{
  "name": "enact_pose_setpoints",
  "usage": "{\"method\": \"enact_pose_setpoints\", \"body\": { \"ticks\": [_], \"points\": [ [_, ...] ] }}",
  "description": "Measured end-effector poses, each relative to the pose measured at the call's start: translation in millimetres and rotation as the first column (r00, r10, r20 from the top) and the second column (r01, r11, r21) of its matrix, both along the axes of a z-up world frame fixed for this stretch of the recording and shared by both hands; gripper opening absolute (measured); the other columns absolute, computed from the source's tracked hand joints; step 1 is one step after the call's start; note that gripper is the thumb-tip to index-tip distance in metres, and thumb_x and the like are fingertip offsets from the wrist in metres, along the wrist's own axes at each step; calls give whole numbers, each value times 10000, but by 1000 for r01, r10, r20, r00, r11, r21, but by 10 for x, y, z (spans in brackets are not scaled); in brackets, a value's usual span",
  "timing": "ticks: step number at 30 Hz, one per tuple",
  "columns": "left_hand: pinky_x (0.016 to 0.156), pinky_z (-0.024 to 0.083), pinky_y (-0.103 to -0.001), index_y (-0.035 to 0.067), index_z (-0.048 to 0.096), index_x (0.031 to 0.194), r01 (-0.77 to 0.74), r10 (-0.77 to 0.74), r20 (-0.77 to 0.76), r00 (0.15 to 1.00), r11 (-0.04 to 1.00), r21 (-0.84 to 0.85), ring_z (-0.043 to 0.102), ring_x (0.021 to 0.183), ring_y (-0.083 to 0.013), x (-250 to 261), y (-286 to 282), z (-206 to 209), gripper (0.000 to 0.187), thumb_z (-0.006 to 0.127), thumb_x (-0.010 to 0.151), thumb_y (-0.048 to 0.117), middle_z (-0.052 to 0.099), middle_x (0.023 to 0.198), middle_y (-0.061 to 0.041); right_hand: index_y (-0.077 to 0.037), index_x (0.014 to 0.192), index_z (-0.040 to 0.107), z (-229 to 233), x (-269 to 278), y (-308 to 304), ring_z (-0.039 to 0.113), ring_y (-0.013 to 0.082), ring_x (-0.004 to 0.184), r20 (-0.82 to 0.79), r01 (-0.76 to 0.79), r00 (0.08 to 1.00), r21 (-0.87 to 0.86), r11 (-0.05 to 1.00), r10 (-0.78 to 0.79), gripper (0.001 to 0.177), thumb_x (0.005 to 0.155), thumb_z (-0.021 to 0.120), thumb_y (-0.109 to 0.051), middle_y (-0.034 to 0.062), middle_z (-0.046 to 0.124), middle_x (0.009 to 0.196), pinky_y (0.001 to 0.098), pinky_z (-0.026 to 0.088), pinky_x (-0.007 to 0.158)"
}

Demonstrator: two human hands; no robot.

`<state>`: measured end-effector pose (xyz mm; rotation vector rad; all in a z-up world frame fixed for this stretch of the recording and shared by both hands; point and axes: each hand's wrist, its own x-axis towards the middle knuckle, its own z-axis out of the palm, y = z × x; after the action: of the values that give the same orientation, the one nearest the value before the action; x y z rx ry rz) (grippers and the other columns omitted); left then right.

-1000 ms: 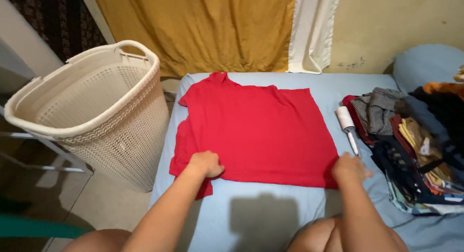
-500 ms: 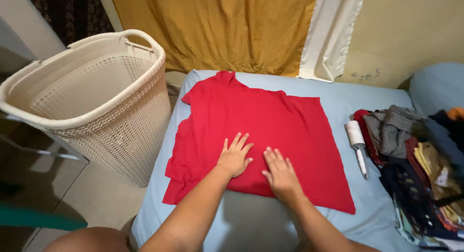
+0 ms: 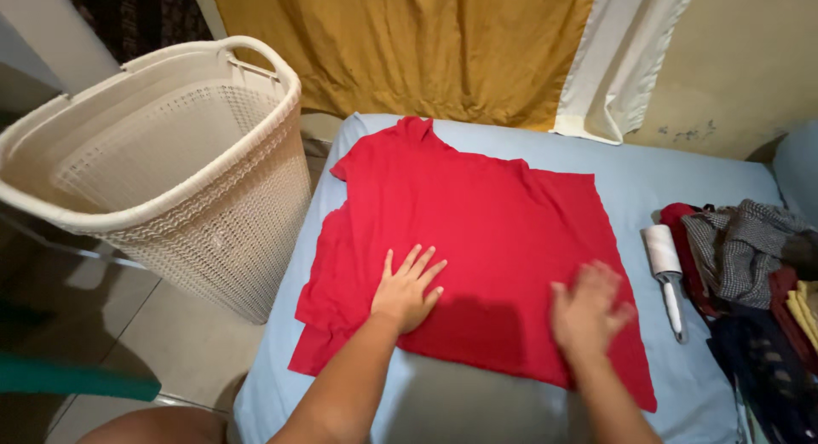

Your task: The person folds a floral towel, a red t-shirt, and a black t-shirt on a bed. Each item is smoothed, folded into a compact rectangle, and placed on a growing stack of folded clothes.

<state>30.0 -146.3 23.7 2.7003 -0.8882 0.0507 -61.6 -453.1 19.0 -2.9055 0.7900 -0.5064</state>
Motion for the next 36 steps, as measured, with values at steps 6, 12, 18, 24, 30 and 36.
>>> {"method": "enact_pose_setpoints", "body": {
  "ticks": [6, 12, 18, 24, 30, 36],
  "points": [
    [1217, 71, -619, 279, 439, 1511, -2, 3, 15, 1000, 999, -35, 194, 1535, -231, -2, 7, 8, 570, 529, 971, 438, 305, 1639, -14, -185, 1520, 424, -49, 166, 928, 304, 301, 1505, -117, -676, 703, 195, 711, 701, 603, 972, 595, -369, 77, 361, 1622, 558, 241, 1171],
    [1213, 76, -626, 277, 457, 1504, 6, -4, 32, 999, 998, -65, 209, 1530, -238, -2, -2, -8, 545, 517, 984, 430, 323, 1634, -13, -185, 1614, 262, -69, 108, -290, 204, 268, 1535, -61, -79, 995, 40, 996, 81, 772, 978, 356, -613, 24, 237, 1673, 587, 144, 1196],
    [1201, 73, -629, 276, 456, 1499, 7, -4, 41, 999, 998, -69, 213, 1525, -235, 21, -2, -36, 540, 504, 987, 439, 324, 1630, -9, -118, 1542, 369, -161, 77, 240, 259, 366, 1530, -23, -203, 979, 0, 979, 202, 710, 953, 514, -487, 146, 297, 1651, 676, 174, 1172],
    [1210, 75, -611, 295, 457, 1500, 3, 0, 56, 998, 998, -60, 219, 1527, -218, 49, -2, -74, 562, 513, 958, 434, 327, 1630, -5, -123, 1517, 426, -223, 136, 1030, 350, 341, 1478, -61, -721, 693, -44, 692, 718, 609, 986, 556, -390, 113, 390, 1603, 610, 264, 1144],
    [1228, 45, -589, 311, 410, 1528, -15, 15, 6, 1000, 1000, -14, 174, 1544, -213, 47, 6, -127, 558, 464, 994, 464, 273, 1657, 10, -185, 1617, 230, -219, 14, -454, 165, 269, 1558, -132, -10, 991, 39, 999, 15, 716, 1015, 311, -564, 36, 201, 1695, 573, 130, 1211],
    [1252, -16, -542, 350, 219, 1611, -8, 34, -160, 987, 987, 160, 23, 1577, -198, -111, 108, -73, 622, 323, 1028, 541, 63, 1718, 20, -351, 1632, 188, -557, -251, -741, 128, 292, 1574, -265, 238, 943, 120, 964, -200, 688, 1001, 289, -606, 12, 90, 1732, 614, 135, 1212]
  ]
}}
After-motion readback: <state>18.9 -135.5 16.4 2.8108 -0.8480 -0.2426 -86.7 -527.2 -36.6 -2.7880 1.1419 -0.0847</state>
